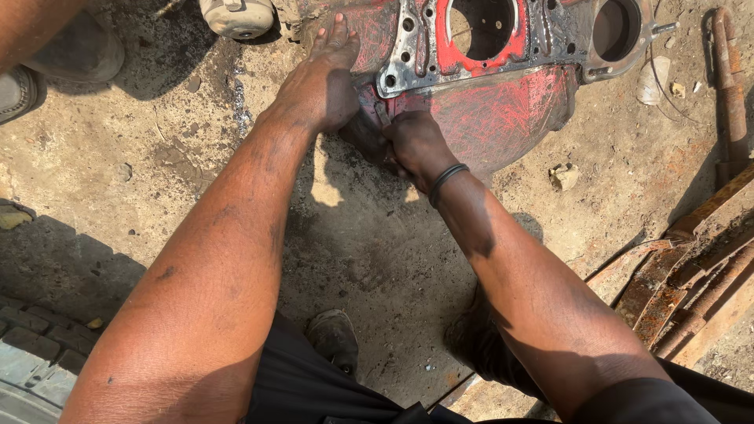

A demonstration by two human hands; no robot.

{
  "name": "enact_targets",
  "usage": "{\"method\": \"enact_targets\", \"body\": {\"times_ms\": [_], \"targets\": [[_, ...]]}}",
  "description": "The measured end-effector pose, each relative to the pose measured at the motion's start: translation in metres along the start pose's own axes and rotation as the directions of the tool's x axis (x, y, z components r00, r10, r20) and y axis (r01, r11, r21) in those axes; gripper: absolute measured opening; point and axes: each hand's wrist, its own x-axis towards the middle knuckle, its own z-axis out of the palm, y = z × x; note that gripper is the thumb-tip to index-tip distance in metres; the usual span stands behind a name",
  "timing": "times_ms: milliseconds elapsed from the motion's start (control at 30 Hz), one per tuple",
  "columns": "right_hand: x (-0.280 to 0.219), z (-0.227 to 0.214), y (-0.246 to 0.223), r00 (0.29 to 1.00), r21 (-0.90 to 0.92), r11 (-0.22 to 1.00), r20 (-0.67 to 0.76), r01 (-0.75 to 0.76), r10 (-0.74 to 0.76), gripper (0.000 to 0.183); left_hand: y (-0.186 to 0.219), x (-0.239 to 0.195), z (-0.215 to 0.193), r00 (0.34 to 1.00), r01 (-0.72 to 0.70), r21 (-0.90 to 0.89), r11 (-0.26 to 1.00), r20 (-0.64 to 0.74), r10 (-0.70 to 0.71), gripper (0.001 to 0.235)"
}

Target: The person uses a metal scraper to remove old gasket material and residue from the surface of a red engine block. They work methodically along the edges and bolt holes, occasionally using their hands to wipe away debris.

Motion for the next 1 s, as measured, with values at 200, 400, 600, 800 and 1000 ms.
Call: {"method": "enact_targets", "body": {"times_ms": [200, 400, 600, 800, 1000], "targets": [[-0.012, 0.002, 0.009, 0.984, -0.147, 0.977, -0.061, 0.155, -0.165, 0.018, -0.016, 0.014, 0.017, 0.996, -0.067, 0.02, 0.998, -0.063, 0.069, 0.09], [-0.004, -0.002, 0.013, 0.978, -0.164, 0.966, -0.012, 0.202, -0.207, 0.022, -0.006, 0.01, 0.01, 0.999, -0.022, 0.034, 0.999, -0.033, 0.023, 0.089], [-0.008, 0.01, -0.005, 0.981, -0.26, 0.956, -0.106, 0.132, -0.165, 0.023, -0.001, 0.005, 0.007, 1.0, -0.001, 0.025, 1.0, -0.015, 0.001, 0.085], [0.001, 0.045, 0.0, 0.975, 0.124, 0.987, -0.212, 0.101, -0.073, 0.024, 0.003, -0.003, 0.003, 1.0, 0.029, 0.014, 0.999, 0.01, -0.029, 0.091], [0.012, 0.019, 0.0, 0.987, 0.143, 0.984, -0.135, 0.102, -0.083, 0.018, -0.006, -0.004, 0.01, 1.0, 0.007, -0.002, 1.0, -0.002, -0.007, 0.092]]}}
